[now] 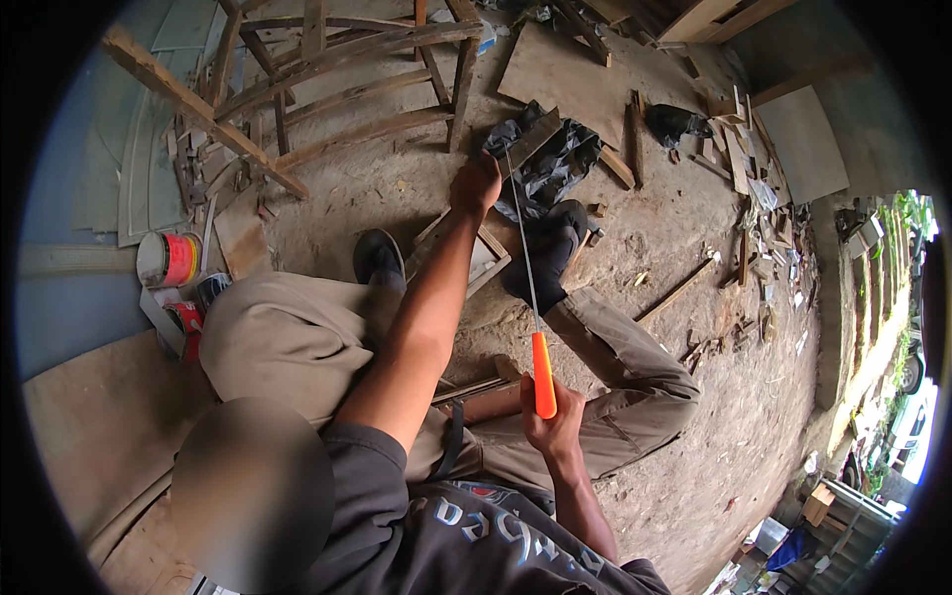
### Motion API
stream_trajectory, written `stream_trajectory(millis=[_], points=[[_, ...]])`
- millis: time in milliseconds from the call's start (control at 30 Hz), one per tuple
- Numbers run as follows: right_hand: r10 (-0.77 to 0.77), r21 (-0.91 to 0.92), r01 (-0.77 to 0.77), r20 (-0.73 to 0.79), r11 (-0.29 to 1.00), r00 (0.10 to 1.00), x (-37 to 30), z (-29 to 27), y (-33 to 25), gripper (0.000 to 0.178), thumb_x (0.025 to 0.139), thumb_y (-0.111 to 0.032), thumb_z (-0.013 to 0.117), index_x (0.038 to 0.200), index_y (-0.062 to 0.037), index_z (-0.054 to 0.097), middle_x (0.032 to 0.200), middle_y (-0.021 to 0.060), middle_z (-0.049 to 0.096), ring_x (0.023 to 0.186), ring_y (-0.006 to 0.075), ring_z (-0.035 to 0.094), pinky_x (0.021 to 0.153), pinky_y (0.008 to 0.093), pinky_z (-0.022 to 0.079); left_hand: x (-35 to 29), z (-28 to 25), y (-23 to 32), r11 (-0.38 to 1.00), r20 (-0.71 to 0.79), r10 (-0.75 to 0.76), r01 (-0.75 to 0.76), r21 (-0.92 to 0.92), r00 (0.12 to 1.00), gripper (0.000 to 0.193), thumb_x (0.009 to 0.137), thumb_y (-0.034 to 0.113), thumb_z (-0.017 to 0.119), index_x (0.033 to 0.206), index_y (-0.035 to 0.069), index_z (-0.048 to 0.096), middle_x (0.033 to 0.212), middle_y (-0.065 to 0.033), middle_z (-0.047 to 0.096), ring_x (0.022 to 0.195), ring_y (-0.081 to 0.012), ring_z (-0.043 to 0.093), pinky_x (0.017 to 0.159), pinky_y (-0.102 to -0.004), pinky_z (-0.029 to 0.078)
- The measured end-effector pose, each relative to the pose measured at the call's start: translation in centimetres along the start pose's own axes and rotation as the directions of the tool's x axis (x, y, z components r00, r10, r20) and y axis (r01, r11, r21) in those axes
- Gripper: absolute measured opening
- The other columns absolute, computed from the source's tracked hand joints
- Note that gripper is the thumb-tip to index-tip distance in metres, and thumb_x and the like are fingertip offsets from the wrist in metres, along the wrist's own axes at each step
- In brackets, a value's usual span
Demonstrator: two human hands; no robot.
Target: The person sits on the floor and uses a hand saw to cut a small piece of wood held between their legs. They repeatedly saw back and forth until the piece is separated, then inspect the cut piece.
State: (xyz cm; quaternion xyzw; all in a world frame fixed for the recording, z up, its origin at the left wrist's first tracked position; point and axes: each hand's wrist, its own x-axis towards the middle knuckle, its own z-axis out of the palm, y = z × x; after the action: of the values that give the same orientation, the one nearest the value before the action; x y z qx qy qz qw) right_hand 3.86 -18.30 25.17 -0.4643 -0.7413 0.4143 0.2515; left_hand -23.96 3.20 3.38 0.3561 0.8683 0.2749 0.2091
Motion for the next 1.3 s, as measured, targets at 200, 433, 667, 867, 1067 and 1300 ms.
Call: stream_trajectory(millis=[200,433,667,867,1067,1300], points=[[0.012,-0.008,-0.012,0.013,1.000,1.000,0.3,0.4,-0.4,0.028,0.088,-0.017,0.064,0.069,0.0008,0.054,0.050,0.0131,0.046,0.040,0.0210,0.045,0.043,0.0325,0.037,-0.3,-0.1,0.0,0.999,-0.075,-0.009,0.006,-0.039,0.997,0.055,0.099,0.035,0.026,0.082,-0.001,0.064,0.072,-0.0204,0.067,0.075,-0.0386,0.067,0.073,-0.0499,0.054],[-0.021,-0.043,0.021,0.010,0.999,1.000,-0.2,0.3,0.1,0.025,0.088,-0.016,0.064,0.071,0.0008,0.056,0.051,0.0144,0.048,0.041,0.0251,0.050,0.044,0.0326,0.039,-0.5,0.1,0.8,0.997,-0.054,-0.018,0.014,-0.080,0.998,0.055,0.099,0.034,0.027,0.075,0.002,0.065,0.058,-0.0148,0.064,0.065,-0.0316,0.069,0.071,-0.0448,0.056],[0.034,-0.064,-0.031,0.055,0.997,0.998,0.9,0.8,0.6,0.018,0.086,-0.012,0.065,0.075,0.0008,0.059,0.057,0.0167,0.054,0.048,0.0298,0.057,0.047,0.0340,0.043,0.3,0.7,-0.5,0.992,-0.034,-0.008,0.004,-0.129,0.999,0.057,0.098,0.036,0.028,0.066,0.003,0.063,0.055,-0.0134,0.064,0.061,-0.0306,0.068,0.068,-0.0424,0.057],[-0.087,-0.103,0.085,-0.011,0.991,0.996,-1.3,0.8,1.4,0.016,0.085,-0.009,0.065,0.074,0.0014,0.059,0.055,0.0155,0.054,0.045,0.0258,0.058,0.046,0.0330,0.043,-0.7,-1.1,1.0,0.979,0.039,-0.076,0.082,-0.187,0.996,0.046,0.096,0.035,0.037,0.084,-0.001,0.064,0.067,-0.0189,0.067,0.071,-0.0380,0.068,0.073,-0.0492,0.054],[0.063,-0.092,-0.063,-0.007,0.994,0.998,10.9,2.7,-0.2,0.025,0.085,-0.017,0.065,0.074,0.0048,0.061,0.053,0.0180,0.055,0.045,0.0212,0.058,0.048,0.0333,0.044,-1.7,-3.0,1.9,0.995,-0.023,-0.065,0.063,-0.081,0.998,0.053,0.096,0.041,0.037,0.092,-0.001,0.068,0.097,-0.0271,0.067,0.089,-0.0441,0.065,0.080,-0.0533,0.051],[-0.043,-0.094,0.056,0.138,0.994,0.990,8.6,7.4,7.3,0.017,0.076,-0.014,0.068,0.075,-0.0008,0.058,0.069,0.0201,0.061,0.069,0.0404,0.062,0.061,0.0443,0.049,-0.1,-3.2,-1.5,0.987,-0.002,-0.009,0.009,-0.160,1.000,0.061,0.100,0.043,0.024,0.089,0.000,0.065,0.075,-0.0220,0.067,0.072,-0.0360,0.069,0.073,-0.0457,0.053]])
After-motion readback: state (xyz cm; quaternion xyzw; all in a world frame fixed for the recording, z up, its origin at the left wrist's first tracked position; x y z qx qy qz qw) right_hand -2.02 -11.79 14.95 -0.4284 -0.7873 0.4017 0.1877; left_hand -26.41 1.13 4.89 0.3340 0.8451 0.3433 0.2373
